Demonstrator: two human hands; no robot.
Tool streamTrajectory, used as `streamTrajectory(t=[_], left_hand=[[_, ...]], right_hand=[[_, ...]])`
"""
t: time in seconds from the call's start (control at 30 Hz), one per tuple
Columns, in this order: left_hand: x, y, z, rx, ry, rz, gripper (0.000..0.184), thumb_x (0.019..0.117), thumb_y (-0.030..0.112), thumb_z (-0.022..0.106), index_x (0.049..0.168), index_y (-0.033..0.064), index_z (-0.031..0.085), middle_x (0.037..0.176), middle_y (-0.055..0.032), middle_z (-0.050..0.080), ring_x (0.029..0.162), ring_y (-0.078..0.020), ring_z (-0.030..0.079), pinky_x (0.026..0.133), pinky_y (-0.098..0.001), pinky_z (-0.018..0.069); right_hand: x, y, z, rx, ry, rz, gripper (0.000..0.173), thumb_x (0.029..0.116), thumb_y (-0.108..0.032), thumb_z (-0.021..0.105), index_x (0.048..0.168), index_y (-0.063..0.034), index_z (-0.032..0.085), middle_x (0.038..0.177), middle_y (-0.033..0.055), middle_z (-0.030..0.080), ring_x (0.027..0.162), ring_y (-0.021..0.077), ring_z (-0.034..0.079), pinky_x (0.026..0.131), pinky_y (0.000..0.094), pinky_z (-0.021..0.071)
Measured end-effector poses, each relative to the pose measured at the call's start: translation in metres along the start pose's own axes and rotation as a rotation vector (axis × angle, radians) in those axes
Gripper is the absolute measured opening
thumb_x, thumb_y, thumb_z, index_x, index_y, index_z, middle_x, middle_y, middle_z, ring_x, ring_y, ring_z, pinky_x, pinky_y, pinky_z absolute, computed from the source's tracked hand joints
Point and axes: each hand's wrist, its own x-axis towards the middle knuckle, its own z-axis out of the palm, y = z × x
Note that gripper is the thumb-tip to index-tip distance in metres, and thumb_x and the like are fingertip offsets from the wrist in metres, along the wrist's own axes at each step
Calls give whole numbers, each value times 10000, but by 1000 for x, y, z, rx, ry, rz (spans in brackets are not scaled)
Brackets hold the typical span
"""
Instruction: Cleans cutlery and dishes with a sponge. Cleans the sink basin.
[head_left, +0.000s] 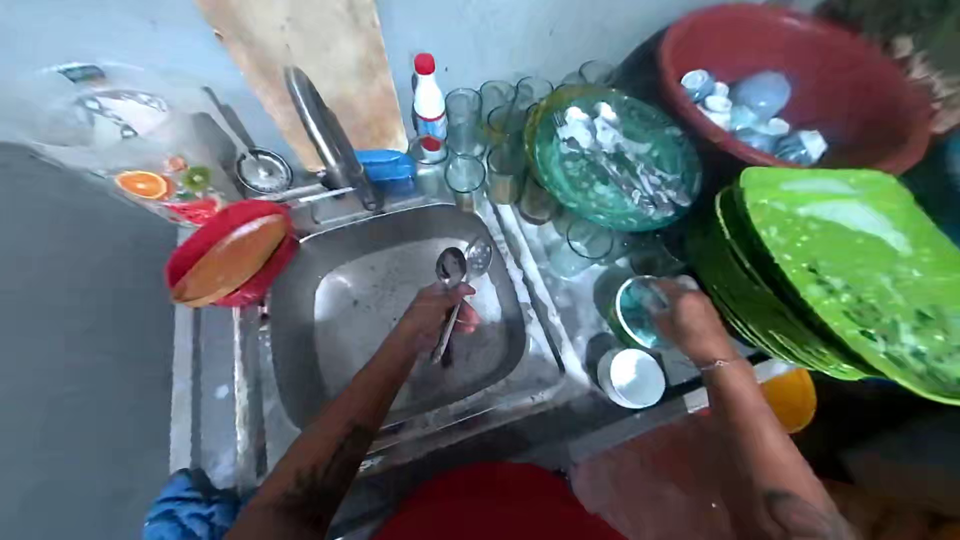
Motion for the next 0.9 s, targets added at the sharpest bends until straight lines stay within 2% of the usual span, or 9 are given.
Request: streamTrajectory(t=[0.1,0.23,0.33,0.4,0.43,0.53,0.67,0.8,0.9], left_hand=[[-11,4,7,81,16,-32,258,1086,174,483,1249,-6,571,822,-40,704,540,-56,603,506,-183,510],[-23,16,31,191,-11,-70,246,1068,127,515,1257,-26,558,876,-60,716,529,-46,582,493,-179,488],[-38,25,41,191,-36,-49,121,1041,36,524,1155,6,552,782,-27,662,530,-38,564,499,-166,485],[-48,27,42,200,-41,-18,73,1028,-9,503,1047,23,566,686,7,585,516,-43,533,491,-173,472],[-52,26,42,218,-40,-9,87,1036,-14,475,1054,23,552,688,14,551,512,-42,499,486,-176,448],[-60,19,39,326,-13,53,176,1060,22,434,1213,-10,515,752,8,574,503,-22,447,467,-174,397],[-68,18,39,342,87,25,268,1076,55,426,1312,-45,507,763,-4,565,515,-26,439,484,-180,390],[-70,12,30,130,64,-6,272,1072,44,398,1314,-16,505,733,13,552,469,-17,405,430,-163,354],[-70,13,30,20,56,-18,210,1064,10,404,1268,15,452,727,6,568,452,-2,412,413,-146,356]], right_hand=[[-10,-51,-22,190,263,-180,268,974,-80,647,1158,115,658,1128,334,648,1031,483,642,914,642,494],[-8,-130,2,389,413,-468,274,919,-71,692,1161,58,689,1118,263,663,1034,372,650,924,496,534],[6,-166,55,342,412,-637,343,819,-260,790,1125,-107,770,1222,240,647,1190,451,577,967,610,484],[17,-176,85,280,309,-705,416,860,-427,758,1238,-254,756,1476,216,547,1416,508,410,1089,728,324],[22,-179,95,282,291,-702,413,876,-421,746,1258,-264,745,1505,218,518,1413,495,422,1084,714,344],[29,-187,105,269,307,-603,404,894,-345,743,1260,-175,737,1370,289,587,1157,469,636,875,614,545],[53,-203,91,267,232,-425,464,937,-303,692,1317,-38,680,1046,272,736,892,475,720,753,649,543],[75,-214,66,464,399,-172,435,986,-277,627,1246,71,634,995,278,723,915,452,719,799,631,544],[57,-221,80,491,516,-466,389,914,-193,690,1172,96,669,1207,289,656,1105,424,655,942,540,533]])
